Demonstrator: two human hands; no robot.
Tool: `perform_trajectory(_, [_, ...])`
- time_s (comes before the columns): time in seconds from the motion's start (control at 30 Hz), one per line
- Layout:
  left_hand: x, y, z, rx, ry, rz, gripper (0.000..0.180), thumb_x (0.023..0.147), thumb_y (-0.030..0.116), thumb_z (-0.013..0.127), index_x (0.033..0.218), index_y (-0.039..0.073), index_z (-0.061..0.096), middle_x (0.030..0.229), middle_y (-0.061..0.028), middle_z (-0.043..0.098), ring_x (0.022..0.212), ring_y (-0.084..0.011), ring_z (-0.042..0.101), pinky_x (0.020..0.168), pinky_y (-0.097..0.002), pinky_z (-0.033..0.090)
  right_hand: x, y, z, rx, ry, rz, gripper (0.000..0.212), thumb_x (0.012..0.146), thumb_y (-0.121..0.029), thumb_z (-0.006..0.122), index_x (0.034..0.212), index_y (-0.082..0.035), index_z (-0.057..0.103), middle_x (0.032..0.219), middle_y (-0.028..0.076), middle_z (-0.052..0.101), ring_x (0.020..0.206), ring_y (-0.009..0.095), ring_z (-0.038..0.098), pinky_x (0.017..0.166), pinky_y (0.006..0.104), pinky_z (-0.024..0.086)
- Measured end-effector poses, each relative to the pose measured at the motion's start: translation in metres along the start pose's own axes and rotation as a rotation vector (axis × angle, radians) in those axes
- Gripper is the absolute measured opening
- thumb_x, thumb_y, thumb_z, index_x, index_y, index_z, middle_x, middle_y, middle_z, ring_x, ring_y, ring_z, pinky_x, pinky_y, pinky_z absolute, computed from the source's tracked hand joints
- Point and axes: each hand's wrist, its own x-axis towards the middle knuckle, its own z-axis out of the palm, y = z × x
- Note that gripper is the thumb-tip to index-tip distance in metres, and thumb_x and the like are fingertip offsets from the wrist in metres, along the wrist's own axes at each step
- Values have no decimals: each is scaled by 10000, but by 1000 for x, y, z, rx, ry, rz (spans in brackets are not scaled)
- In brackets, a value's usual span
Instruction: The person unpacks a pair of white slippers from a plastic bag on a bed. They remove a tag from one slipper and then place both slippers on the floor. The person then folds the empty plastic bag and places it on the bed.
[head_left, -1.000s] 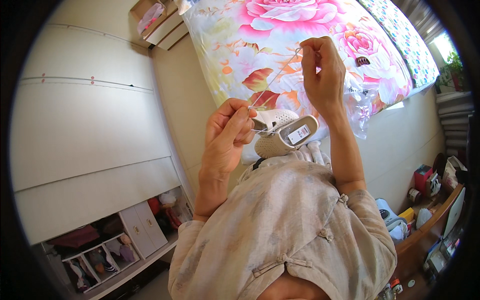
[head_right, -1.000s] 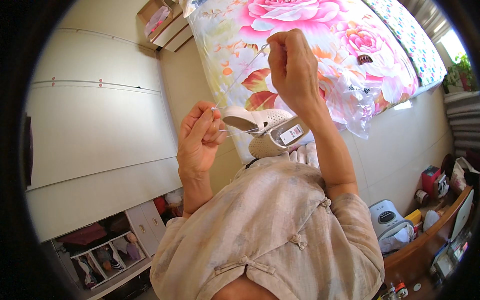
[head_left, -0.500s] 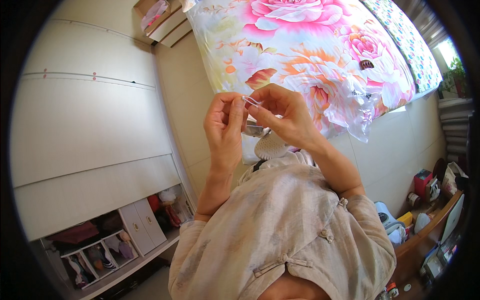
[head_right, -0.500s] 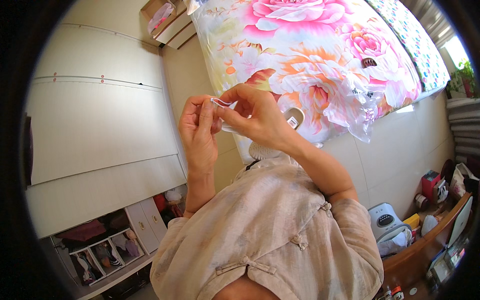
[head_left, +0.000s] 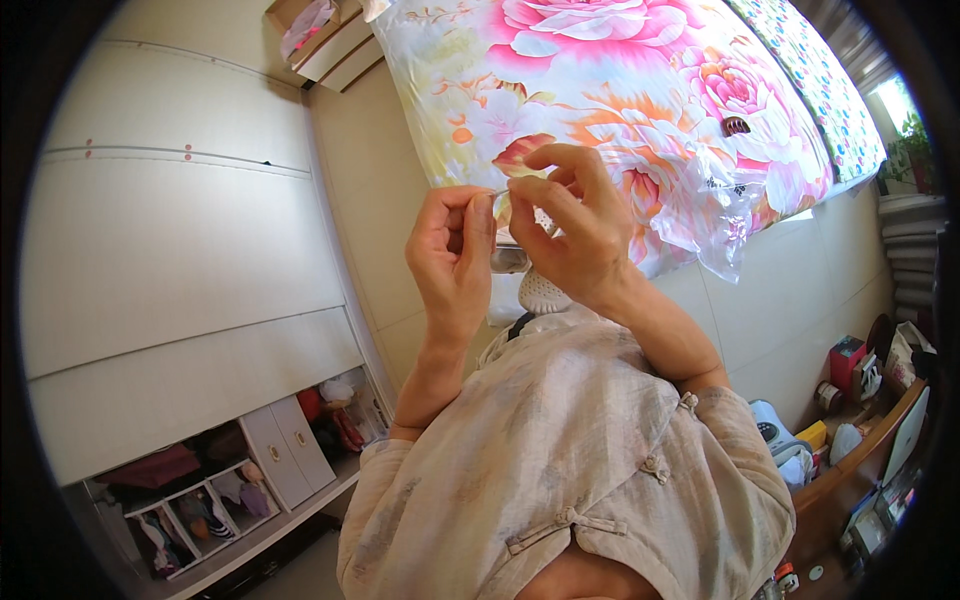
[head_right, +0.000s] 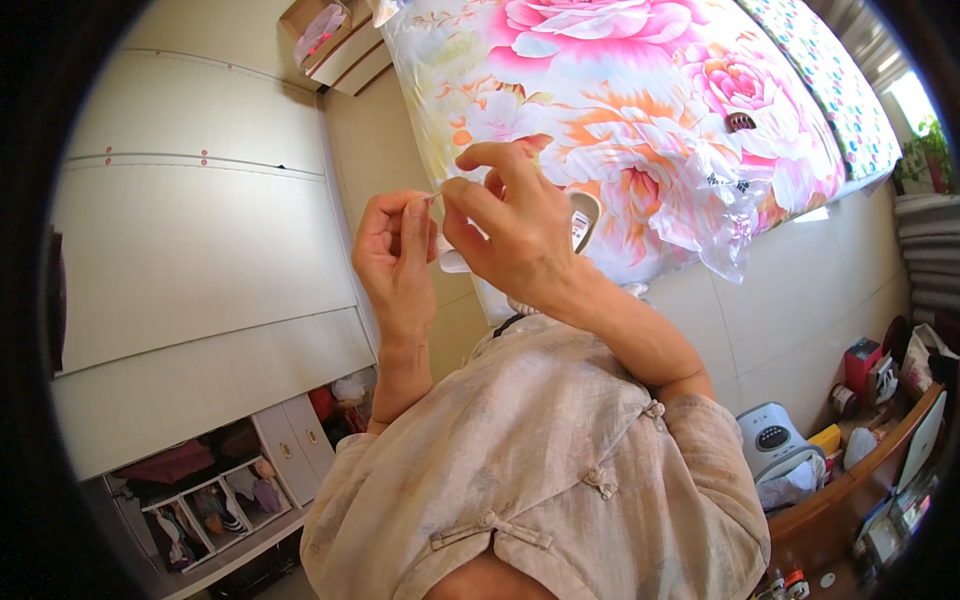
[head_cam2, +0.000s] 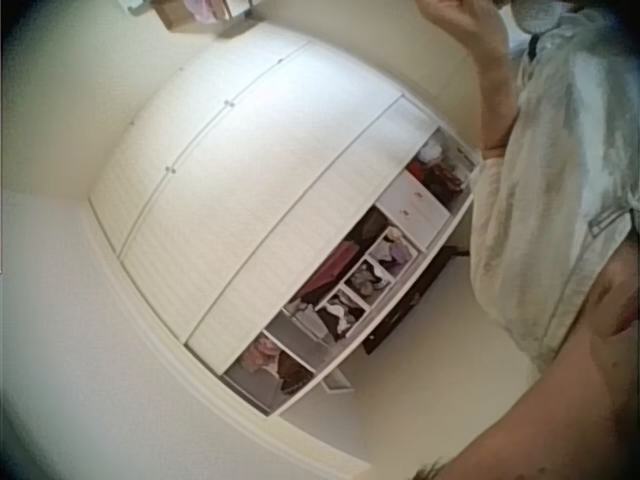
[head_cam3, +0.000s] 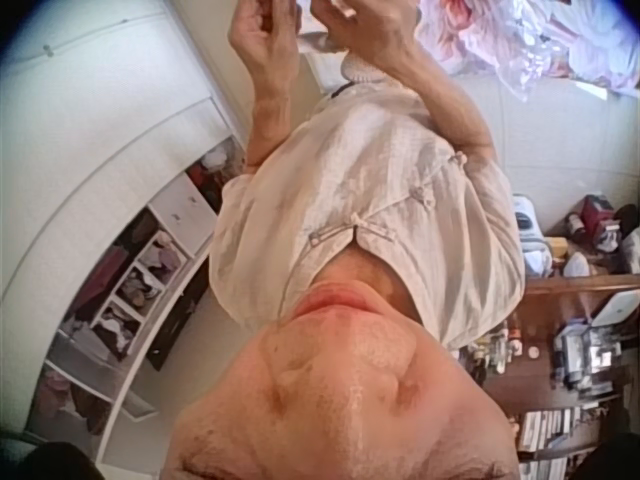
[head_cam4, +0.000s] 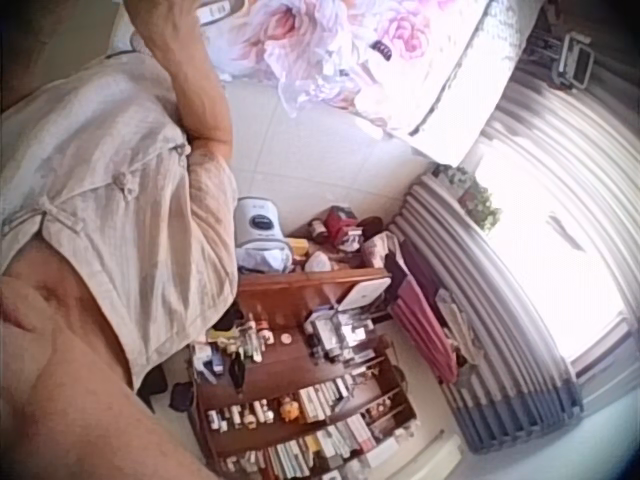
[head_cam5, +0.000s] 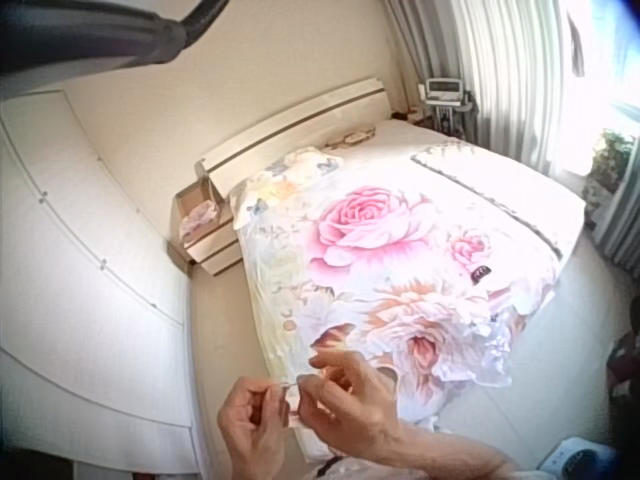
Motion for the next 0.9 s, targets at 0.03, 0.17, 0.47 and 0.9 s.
perform_trajectory(0.03, [-1,1,0,22,3,0,98,913,121,526,887,31,552,628,36,477,521,-20,380,467,-172,284,1,2,-2,-21,13,-3,199,612,2,681,788,-56,608,927,74,564,539,135,519,444,255,420])
perform_trajectory(0.17, [-3,1,-1,28,-9,10,81,904,98,530,885,24,554,630,39,477,526,-14,381,470,-167,287,5,11,-7,-50,85,25,185,635,30,669,780,-47,583,880,66,578,539,142,527,436,261,425])
perform_trajectory(0.47, [-8,4,-3,-77,-129,-67,31,876,28,548,875,1,563,658,61,491,546,21,380,482,-149,288,18,29,-18,-56,256,101,158,680,66,638,788,-24,565,846,52,575,530,106,516,453,220,437])
perform_trajectory(0.9, [-5,4,2,-155,-66,-108,103,895,101,548,917,6,583,568,78,415,468,4,251,434,-190,172,-4,5,-30,334,-15,292,136,742,29,619,865,-17,587,718,43,546,527,79,492,447,200,385])
